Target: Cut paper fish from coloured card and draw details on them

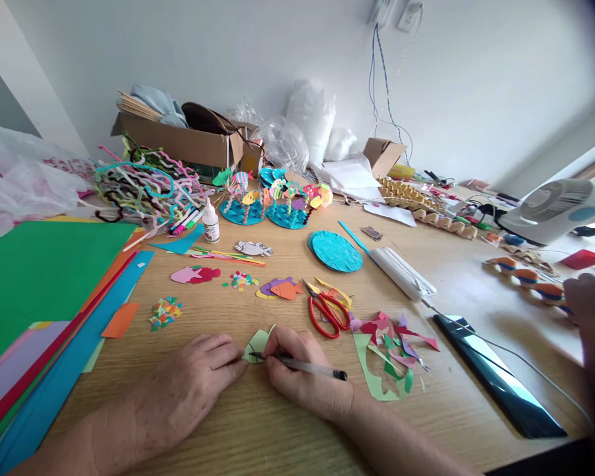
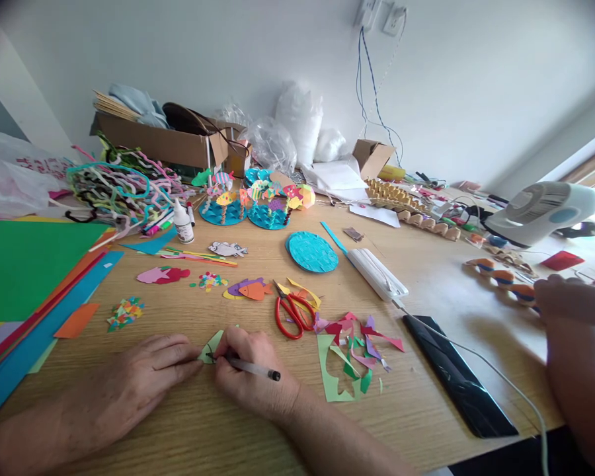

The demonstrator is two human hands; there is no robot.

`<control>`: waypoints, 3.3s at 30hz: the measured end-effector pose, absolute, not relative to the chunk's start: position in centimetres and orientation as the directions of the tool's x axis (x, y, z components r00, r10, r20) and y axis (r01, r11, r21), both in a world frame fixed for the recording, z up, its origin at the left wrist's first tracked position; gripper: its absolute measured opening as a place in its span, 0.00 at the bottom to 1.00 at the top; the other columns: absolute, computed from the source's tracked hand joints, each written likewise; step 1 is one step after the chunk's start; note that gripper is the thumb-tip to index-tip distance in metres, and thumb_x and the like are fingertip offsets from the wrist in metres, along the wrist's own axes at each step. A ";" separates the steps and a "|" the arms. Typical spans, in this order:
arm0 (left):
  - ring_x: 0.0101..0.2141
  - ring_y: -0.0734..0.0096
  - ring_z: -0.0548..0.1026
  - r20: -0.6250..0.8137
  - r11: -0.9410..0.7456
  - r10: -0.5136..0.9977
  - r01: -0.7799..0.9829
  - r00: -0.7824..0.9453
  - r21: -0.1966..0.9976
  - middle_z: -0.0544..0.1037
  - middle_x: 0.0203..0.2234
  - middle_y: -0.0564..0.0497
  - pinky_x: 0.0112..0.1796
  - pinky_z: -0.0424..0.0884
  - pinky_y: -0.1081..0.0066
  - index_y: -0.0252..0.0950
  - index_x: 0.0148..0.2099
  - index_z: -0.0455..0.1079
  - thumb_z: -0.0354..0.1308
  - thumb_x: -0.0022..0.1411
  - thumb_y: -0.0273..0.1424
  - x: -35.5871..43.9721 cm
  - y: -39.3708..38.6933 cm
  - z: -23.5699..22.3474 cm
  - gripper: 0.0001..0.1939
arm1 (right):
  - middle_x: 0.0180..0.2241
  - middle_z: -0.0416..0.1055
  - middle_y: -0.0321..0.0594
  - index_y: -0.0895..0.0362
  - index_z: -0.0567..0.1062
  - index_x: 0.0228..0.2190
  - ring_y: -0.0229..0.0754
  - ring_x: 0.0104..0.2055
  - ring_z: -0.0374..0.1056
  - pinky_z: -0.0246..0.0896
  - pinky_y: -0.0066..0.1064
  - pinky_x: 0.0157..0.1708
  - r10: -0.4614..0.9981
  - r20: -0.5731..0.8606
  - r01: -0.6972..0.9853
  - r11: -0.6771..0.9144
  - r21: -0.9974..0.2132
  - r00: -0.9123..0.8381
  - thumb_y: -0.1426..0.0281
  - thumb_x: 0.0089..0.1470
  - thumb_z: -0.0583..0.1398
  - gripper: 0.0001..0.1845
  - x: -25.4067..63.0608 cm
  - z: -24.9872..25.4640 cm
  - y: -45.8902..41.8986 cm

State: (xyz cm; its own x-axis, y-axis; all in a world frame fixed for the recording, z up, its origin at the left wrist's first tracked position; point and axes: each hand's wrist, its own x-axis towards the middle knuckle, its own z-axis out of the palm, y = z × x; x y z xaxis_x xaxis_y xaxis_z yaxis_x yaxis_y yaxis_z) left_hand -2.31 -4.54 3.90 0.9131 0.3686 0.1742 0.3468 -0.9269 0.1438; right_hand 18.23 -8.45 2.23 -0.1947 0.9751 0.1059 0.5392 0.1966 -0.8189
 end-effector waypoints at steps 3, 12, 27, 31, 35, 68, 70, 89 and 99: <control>0.42 0.64 0.72 0.165 -0.925 0.374 0.352 0.913 0.144 0.76 0.43 0.51 0.44 0.70 0.67 0.38 0.49 0.68 0.43 0.54 0.14 -2.3 -4.5 3.9 0.25 | 0.18 0.60 0.29 0.57 0.66 0.23 0.31 0.19 0.55 0.48 0.22 0.21 0.972 0.109 0.531 0.207 -0.822 -0.209 0.79 0.41 0.54 0.06 18.3 2.3 -8.4; 0.41 0.62 0.73 0.179 -0.928 0.359 0.330 0.916 0.172 0.77 0.41 0.48 0.43 0.71 0.66 0.36 0.46 0.71 0.44 0.57 0.16 -2.3 -4.5 3.9 0.21 | 0.17 0.61 0.30 0.56 0.64 0.22 0.32 0.20 0.55 0.48 0.23 0.21 0.986 0.013 0.408 0.081 -0.909 -0.166 0.80 0.42 0.52 0.07 18.6 3.7 -8.3; 0.43 0.63 0.72 0.113 -0.911 0.390 0.365 0.914 0.194 0.76 0.44 0.50 0.45 0.71 0.64 0.38 0.49 0.69 0.45 0.58 0.15 -2.3 -4.4 3.6 0.22 | 0.18 0.60 0.30 0.57 0.64 0.22 0.32 0.20 0.55 0.47 0.22 0.21 0.980 0.041 0.474 0.132 -0.870 -0.197 0.78 0.40 0.52 0.05 18.5 3.7 -8.3; 0.43 0.63 0.72 0.134 -0.914 0.384 0.356 0.913 0.195 0.76 0.44 0.49 0.44 0.72 0.64 0.38 0.50 0.69 0.44 0.57 0.14 -2.2 -4.4 3.6 0.23 | 0.19 0.61 0.31 0.57 0.64 0.22 0.32 0.20 0.55 0.47 0.22 0.20 0.978 0.036 0.469 0.131 -0.873 -0.205 0.79 0.40 0.52 0.06 18.5 3.5 -8.3; 0.43 0.63 0.73 0.147 -0.912 0.388 0.355 0.910 0.205 0.76 0.44 0.49 0.44 0.72 0.64 0.38 0.49 0.69 0.45 0.57 0.15 -2.3 -4.4 3.6 0.22 | 0.17 0.59 0.29 0.57 0.64 0.23 0.31 0.19 0.53 0.46 0.21 0.19 0.982 0.025 0.459 0.110 -0.881 -0.187 0.79 0.41 0.52 0.06 18.6 3.7 -8.4; 0.53 0.61 0.70 -0.343 0.183 0.734 0.316 0.586 0.931 0.70 0.55 0.40 0.51 0.67 0.58 0.36 0.56 0.62 0.49 0.61 0.33 -1.9 -4.1 5.6 0.20 | 0.43 0.70 0.43 0.57 0.66 0.47 0.45 0.45 0.66 0.60 0.36 0.46 0.927 0.061 0.629 0.299 -0.718 -0.370 0.80 0.42 0.62 0.28 20.5 3.7 -7.3; 0.53 0.61 0.69 -0.393 0.286 0.711 0.270 0.583 0.919 0.67 0.56 0.41 0.51 0.67 0.59 0.37 0.57 0.61 0.49 0.62 0.33 -2.0 -4.4 6.1 0.20 | 0.44 0.70 0.44 0.57 0.66 0.48 0.45 0.45 0.66 0.61 0.35 0.46 0.926 0.058 0.629 0.297 -0.718 -0.372 0.79 0.42 0.62 0.28 20.6 3.6 -7.3; 0.28 0.69 0.70 -0.356 0.016 0.720 0.498 0.596 0.867 0.73 0.25 0.55 0.28 0.65 0.72 0.36 0.35 0.70 0.50 0.51 0.30 0.9 -2.7 4.9 0.10 | 0.42 0.70 0.43 0.56 0.66 0.47 0.45 0.44 0.66 0.60 0.35 0.46 0.924 0.062 0.632 0.306 -0.711 -0.378 0.80 0.41 0.62 0.28 20.4 4.0 -7.3; 0.22 0.70 0.69 -0.307 -0.095 0.761 0.566 0.572 0.819 0.68 0.18 0.58 0.25 0.63 0.72 0.37 0.27 0.68 0.52 0.47 0.33 2.1 -0.7 4.3 0.07 | 0.40 0.71 0.46 0.58 0.68 0.43 0.45 0.41 0.67 0.63 0.35 0.42 0.879 0.402 0.637 0.468 -0.613 -0.258 0.77 0.49 0.57 0.17 20.1 4.3 -7.9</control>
